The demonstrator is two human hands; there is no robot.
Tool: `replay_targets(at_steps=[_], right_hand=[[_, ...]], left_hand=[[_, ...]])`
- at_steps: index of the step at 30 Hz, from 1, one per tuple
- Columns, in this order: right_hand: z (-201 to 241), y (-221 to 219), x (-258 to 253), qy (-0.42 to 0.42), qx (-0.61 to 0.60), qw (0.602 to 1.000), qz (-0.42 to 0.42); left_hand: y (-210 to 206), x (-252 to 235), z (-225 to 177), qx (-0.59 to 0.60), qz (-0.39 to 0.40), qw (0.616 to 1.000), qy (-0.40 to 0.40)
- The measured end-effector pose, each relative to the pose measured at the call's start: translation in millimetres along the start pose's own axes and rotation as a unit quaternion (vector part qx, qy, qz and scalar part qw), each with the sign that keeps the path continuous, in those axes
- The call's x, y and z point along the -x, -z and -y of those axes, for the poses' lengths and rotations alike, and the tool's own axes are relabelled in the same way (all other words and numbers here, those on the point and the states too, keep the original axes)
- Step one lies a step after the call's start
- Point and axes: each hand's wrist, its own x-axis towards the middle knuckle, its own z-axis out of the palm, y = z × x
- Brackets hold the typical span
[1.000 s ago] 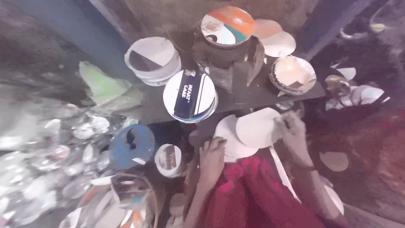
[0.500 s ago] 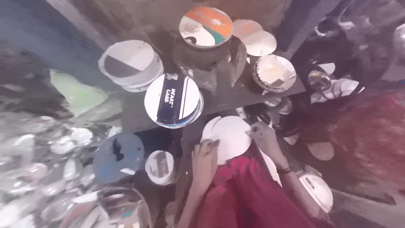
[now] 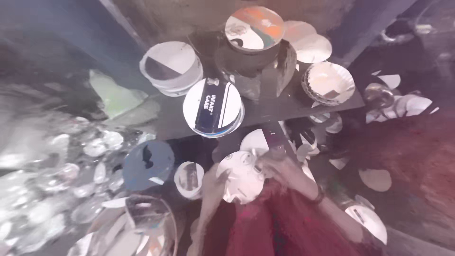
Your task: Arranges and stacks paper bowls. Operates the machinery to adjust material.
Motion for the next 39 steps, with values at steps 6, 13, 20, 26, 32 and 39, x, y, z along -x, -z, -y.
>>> replay_targets(at_steps=[6,13,20,26,32,39], right_hand=[[-69,-7,-49,-0.189,0.173,0.964,0.067],[-69,2,-27,-0.167,-0.106,0.975,-0.102],[-2,-9,-23,-0.102,-0.068,0.985,-0.117],[2,3,-52,-0.023,-0.074,0.991,-0.112],[-11,7,-37,-0.057,-0.138,0.987,-0.054],[-6,6,-33,-0.121,-0.13,0.981,-0.079]], left_hand=[[23,11,4,0.019,-0.132,0.988,0.082],[54,10,31,0.073,-0.113,0.987,-0.086],[21,8,-1,0.266,0.158,0.941,-0.136],[7,3,-18,0.16,-0.045,0.984,-0.062],[4,1,-8,0.152,-0.123,0.98,-0.023],[-3,-3,-15,0.206,-0.111,0.972,0.001]])
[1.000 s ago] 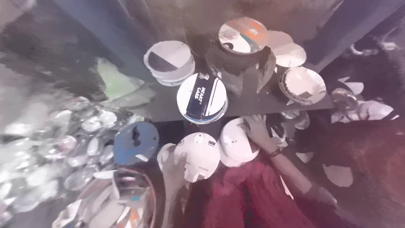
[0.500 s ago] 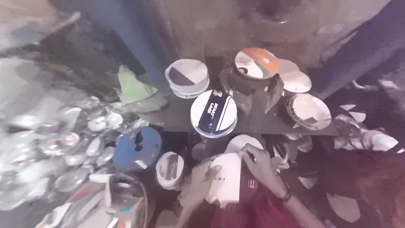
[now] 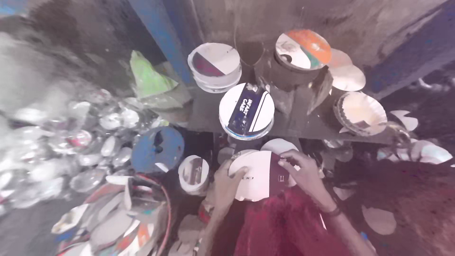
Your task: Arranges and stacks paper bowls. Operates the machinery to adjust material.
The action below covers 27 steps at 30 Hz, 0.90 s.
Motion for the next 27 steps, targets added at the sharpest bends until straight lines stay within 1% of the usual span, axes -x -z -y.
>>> replay_targets(at_steps=[3,6,8,9,11,14,16,18,20,24,26,27], right_hand=[[-4,7,-3,0.017,-0.06,0.998,0.023],[-5,10,-6,0.028,-0.099,0.993,0.057],[-3,10,-6,0.04,-0.111,0.99,0.075],[-1,10,-6,0.049,-0.105,0.99,0.077],[9,11,-5,0.064,-0.052,0.994,0.075],[20,10,-3,0.087,0.021,0.994,0.054],[19,12,-4,0.088,0.044,0.995,0.024],[17,17,-6,0.077,0.033,0.996,0.028],[17,16,-3,0.048,0.014,0.997,0.056],[14,17,8,-0.064,0.049,0.993,0.081],[12,18,16,-0.127,0.05,0.986,0.091],[10,20,18,-0.138,0.038,0.985,0.093]], left_hand=[[4,2,-3,0.016,0.041,0.999,-0.005],[10,11,-10,-0.063,0.096,0.993,0.0],[11,15,-10,-0.095,0.128,0.987,-0.032],[10,16,-10,-0.097,0.137,0.985,-0.048],[10,18,-9,-0.097,0.144,0.982,-0.076],[9,19,-10,-0.08,0.156,0.98,-0.096],[8,19,-11,-0.056,0.171,0.981,-0.077],[5,19,-13,-0.035,0.175,0.982,-0.055],[1,19,-12,-0.028,0.138,0.99,-0.023],[-8,13,-10,-0.018,0.008,0.999,0.027],[-7,15,-13,-0.023,-0.021,0.998,0.053],[-4,16,-15,-0.022,-0.027,0.998,0.056]])
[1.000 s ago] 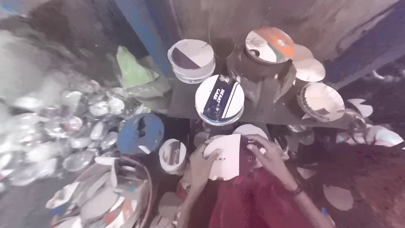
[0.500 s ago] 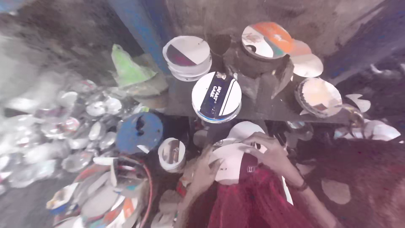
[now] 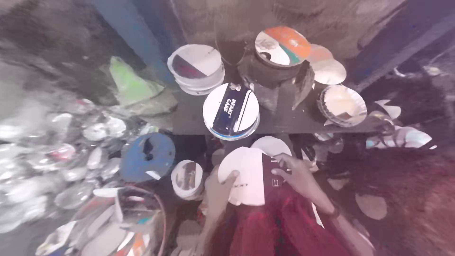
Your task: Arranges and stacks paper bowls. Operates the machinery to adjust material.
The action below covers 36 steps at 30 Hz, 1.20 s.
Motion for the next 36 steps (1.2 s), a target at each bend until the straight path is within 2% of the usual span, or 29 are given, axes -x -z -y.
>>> replay_targets(at_steps=[3,6,8,9,11,13,15,17,18,20,22,24,26,27,30,32,36], right_hand=[[-15,11,0,-0.011,0.012,1.0,-0.014],[-32,8,-10,-0.052,0.161,0.982,-0.081],[-35,4,-16,0.003,0.19,0.973,-0.129],[-29,2,-17,0.053,0.172,0.973,-0.143],[-9,-9,-14,0.129,0.066,0.984,-0.108],[15,-20,-21,0.188,-0.022,0.976,-0.111],[32,-24,-27,0.226,-0.014,0.945,-0.235],[40,-12,-31,0.282,0.027,0.885,-0.37],[42,-3,-29,0.323,0.057,0.856,-0.4],[42,7,-19,0.43,0.131,0.815,-0.364],[44,-2,-17,0.525,0.2,0.795,-0.229],[44,-20,-23,0.571,0.242,0.782,-0.058],[50,-28,-33,0.55,0.227,0.802,0.047],[57,-26,-39,0.533,0.212,0.818,0.05],[88,-9,-77,0.474,0.179,0.861,-0.057],[101,-6,-126,0.408,0.223,0.878,-0.113],[108,-17,-208,0.22,0.325,0.92,0.004]], left_hand=[[21,-2,0,0.03,-0.063,0.997,-0.028],[54,-11,5,0.02,-0.141,0.986,-0.092],[64,-11,-2,0.007,-0.157,0.981,-0.115],[64,-6,-6,-0.01,-0.152,0.981,-0.12],[54,5,-14,-0.048,-0.125,0.985,-0.106],[31,11,-20,-0.026,-0.085,0.989,-0.118],[15,9,-18,0.01,-0.064,0.987,-0.15],[16,2,-15,0.038,-0.045,0.979,-0.196],[20,0,-13,0.06,-0.038,0.976,-0.204],[30,-5,-12,0.14,0.005,0.973,-0.185],[32,0,-20,0.234,0.037,0.966,-0.106],[31,0,-22,0.25,0.017,0.967,-0.054],[28,-5,-24,0.218,-0.036,0.975,-0.028],[29,-7,-26,0.212,-0.065,0.975,-0.021],[42,-10,-30,0.206,-0.153,0.966,-0.019],[53,-16,-27,0.206,-0.199,0.956,-0.059],[91,-25,-12,0.154,-0.228,0.947,-0.165]])
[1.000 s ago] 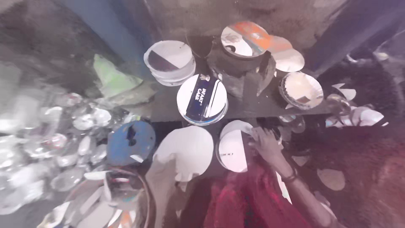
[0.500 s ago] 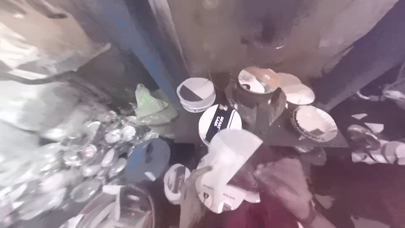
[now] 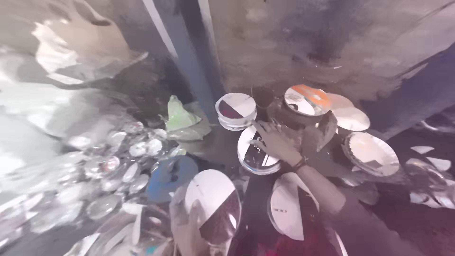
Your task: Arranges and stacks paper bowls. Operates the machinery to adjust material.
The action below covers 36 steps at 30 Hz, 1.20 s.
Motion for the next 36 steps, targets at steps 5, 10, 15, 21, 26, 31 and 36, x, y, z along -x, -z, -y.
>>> replay_targets(at_steps=[5,10,15,21,26,31,36], right_hand=[[13,-14,-24,0.018,0.023,0.99,-0.136],[14,35,5,0.023,-0.248,0.933,-0.261],[58,28,48,0.049,-0.295,0.951,-0.074],[23,3,9,0.052,-0.037,0.992,-0.111],[-5,-5,-15,0.032,0.006,0.984,-0.175],[13,29,13,0.027,-0.253,0.936,-0.242],[56,12,49,0.126,-0.415,0.901,0.031]], left_hand=[[24,-2,8,-0.034,0.002,0.998,0.043],[9,3,15,0.046,0.077,0.992,0.091],[-27,20,-1,0.084,0.127,0.975,0.159],[-28,11,3,0.046,0.025,0.997,0.055],[10,-12,13,0.047,-0.011,0.998,0.041],[2,-8,13,0.15,0.011,0.987,0.062],[-49,14,11,0.232,0.074,0.96,0.137]])
